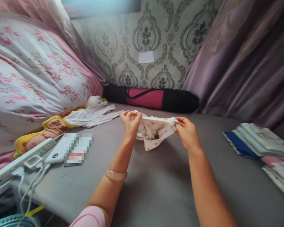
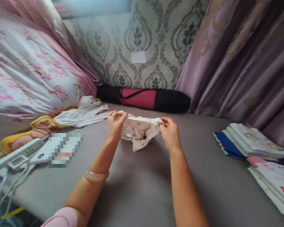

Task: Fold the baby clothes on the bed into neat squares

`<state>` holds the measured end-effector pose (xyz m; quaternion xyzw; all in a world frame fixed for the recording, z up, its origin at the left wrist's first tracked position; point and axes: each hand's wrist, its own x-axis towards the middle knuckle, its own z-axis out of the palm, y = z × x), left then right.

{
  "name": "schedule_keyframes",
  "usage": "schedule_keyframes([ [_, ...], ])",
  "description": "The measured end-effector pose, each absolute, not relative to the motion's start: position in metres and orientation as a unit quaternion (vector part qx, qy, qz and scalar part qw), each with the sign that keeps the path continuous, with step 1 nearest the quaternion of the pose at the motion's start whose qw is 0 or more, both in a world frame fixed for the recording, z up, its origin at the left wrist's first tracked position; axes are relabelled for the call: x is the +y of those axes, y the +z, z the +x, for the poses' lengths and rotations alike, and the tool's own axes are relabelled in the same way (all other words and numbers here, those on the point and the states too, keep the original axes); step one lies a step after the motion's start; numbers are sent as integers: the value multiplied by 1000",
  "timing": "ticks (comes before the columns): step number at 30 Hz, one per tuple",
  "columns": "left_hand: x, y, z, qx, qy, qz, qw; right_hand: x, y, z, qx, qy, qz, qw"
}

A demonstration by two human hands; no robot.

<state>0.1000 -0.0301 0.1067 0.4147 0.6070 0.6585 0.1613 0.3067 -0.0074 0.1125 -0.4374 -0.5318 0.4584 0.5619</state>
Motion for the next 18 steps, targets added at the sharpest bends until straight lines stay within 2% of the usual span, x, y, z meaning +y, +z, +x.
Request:
schedule_keyframes([
  [3,-31,107,99,567,679,443,145,-21,134,324,-583,417,-457,527],
  [8,-36,112,91,514,604,545,270,-39,157,348,-626,403,-482,462],
  [14,-39,112,85,537,534,571,319,-34,150,365,-647,433,-484,400],
  [18,-34,104,78,505,550,551,373,-23,140,373,-650,416,-495,400],
])
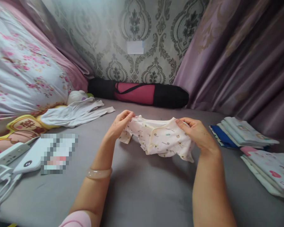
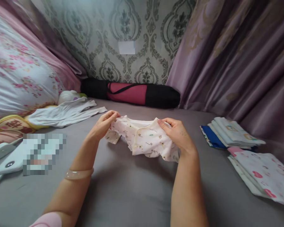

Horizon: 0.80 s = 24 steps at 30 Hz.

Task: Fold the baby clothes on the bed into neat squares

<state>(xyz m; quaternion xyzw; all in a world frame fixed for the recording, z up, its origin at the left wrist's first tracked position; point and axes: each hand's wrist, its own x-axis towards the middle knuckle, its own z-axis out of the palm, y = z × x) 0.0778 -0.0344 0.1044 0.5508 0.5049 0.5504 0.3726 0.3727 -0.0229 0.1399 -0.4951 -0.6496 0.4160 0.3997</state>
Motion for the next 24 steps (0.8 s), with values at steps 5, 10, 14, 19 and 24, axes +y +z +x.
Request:
schedule_keyframes([
  [5,-32,97,68,467,528,558,437,-12,132,379,-669,369,-491,418],
  [10,-36,100,67,470,444,599,472,-6,126,382,-687,330,-487,426],
  [14,-38,100,66,479,371,651,457,-3,122,383,-672,345,-494,431],
  [19,-37,98,65,504,356,662,426,-3,120,383,-676,334,-499,427],
  [24,-35,97,69,527,413,618,413,-3,121,379,-677,324,-492,442],
])
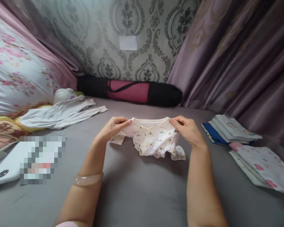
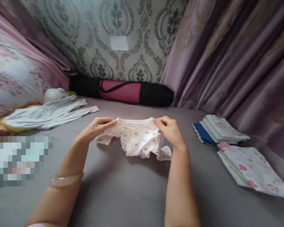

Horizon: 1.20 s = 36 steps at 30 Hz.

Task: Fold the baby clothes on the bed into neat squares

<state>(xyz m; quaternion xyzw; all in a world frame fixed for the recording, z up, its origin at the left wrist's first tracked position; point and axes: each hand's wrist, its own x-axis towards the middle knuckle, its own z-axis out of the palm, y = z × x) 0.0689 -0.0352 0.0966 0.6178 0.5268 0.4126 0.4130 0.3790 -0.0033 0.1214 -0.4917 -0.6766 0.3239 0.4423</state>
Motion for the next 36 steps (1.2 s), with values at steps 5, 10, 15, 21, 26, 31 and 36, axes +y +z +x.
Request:
schedule_keyframes([
  [5,-31,93,74,530,464,586,400,-3,123,376,-677,321,-477,459],
  [10,-29,90,79,545,487,553,400,-3,122,376,-676,313,-474,470],
  [15,-31,94,87,548,507,523,410,-3,119,375,-664,327,-490,460],
  [21,-33,99,85,568,492,526,398,-5,123,377,-654,339,-506,448],
  [26,-30,91,81,580,490,544,358,-3,122,379,-634,346,-516,460],
  [31,-20,91,85,577,511,589,242,7,119,376,-656,306,-499,477],
  [36,-12,128,83,584,473,659,41,20,139,381,-678,254,-482,493],
])
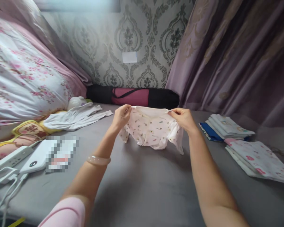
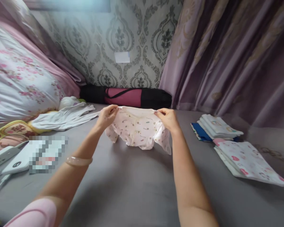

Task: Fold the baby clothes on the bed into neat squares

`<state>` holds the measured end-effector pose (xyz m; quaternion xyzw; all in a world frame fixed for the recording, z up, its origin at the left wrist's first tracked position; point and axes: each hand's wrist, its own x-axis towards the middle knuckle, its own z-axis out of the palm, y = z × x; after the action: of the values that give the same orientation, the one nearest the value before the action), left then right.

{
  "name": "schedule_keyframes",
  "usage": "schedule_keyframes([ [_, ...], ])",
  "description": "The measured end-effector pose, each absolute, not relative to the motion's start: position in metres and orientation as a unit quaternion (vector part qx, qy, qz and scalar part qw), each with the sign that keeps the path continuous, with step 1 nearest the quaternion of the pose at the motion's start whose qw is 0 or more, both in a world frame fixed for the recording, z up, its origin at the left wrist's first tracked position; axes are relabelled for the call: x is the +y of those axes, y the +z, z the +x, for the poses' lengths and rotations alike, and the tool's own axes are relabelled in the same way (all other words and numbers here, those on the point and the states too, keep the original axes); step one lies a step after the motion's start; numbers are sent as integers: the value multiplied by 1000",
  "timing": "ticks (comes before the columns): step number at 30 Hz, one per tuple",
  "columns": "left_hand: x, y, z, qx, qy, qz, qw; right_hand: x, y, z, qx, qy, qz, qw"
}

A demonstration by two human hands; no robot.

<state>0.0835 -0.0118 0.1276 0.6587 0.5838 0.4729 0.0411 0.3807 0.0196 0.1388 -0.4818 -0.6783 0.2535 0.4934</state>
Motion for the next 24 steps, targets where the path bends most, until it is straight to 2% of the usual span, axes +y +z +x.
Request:
schedule_keyframes([
  [4,-21,177,83,516,431,735,-90,18,172,392,-702,178,-475,500],
  [8,-35,211,86,480,484,718,-139,4,204,396,-702,74,-445,550],
  [12,-31,215,87,471,440,761,-75,-4,219,392,-762,84,-438,470],
  [15,-24,212,90,477,479,735,-52,-4,223,387,-749,58,-430,501],
  [18,-21,211,94,457,489,743,7,-2,225,384,-767,67,-426,475],
  [20,-19,212,95,454,519,723,42,-1,224,384,-752,62,-430,496],
  [24,-17,214,94,472,533,701,48,-3,223,388,-754,95,-436,482],
])
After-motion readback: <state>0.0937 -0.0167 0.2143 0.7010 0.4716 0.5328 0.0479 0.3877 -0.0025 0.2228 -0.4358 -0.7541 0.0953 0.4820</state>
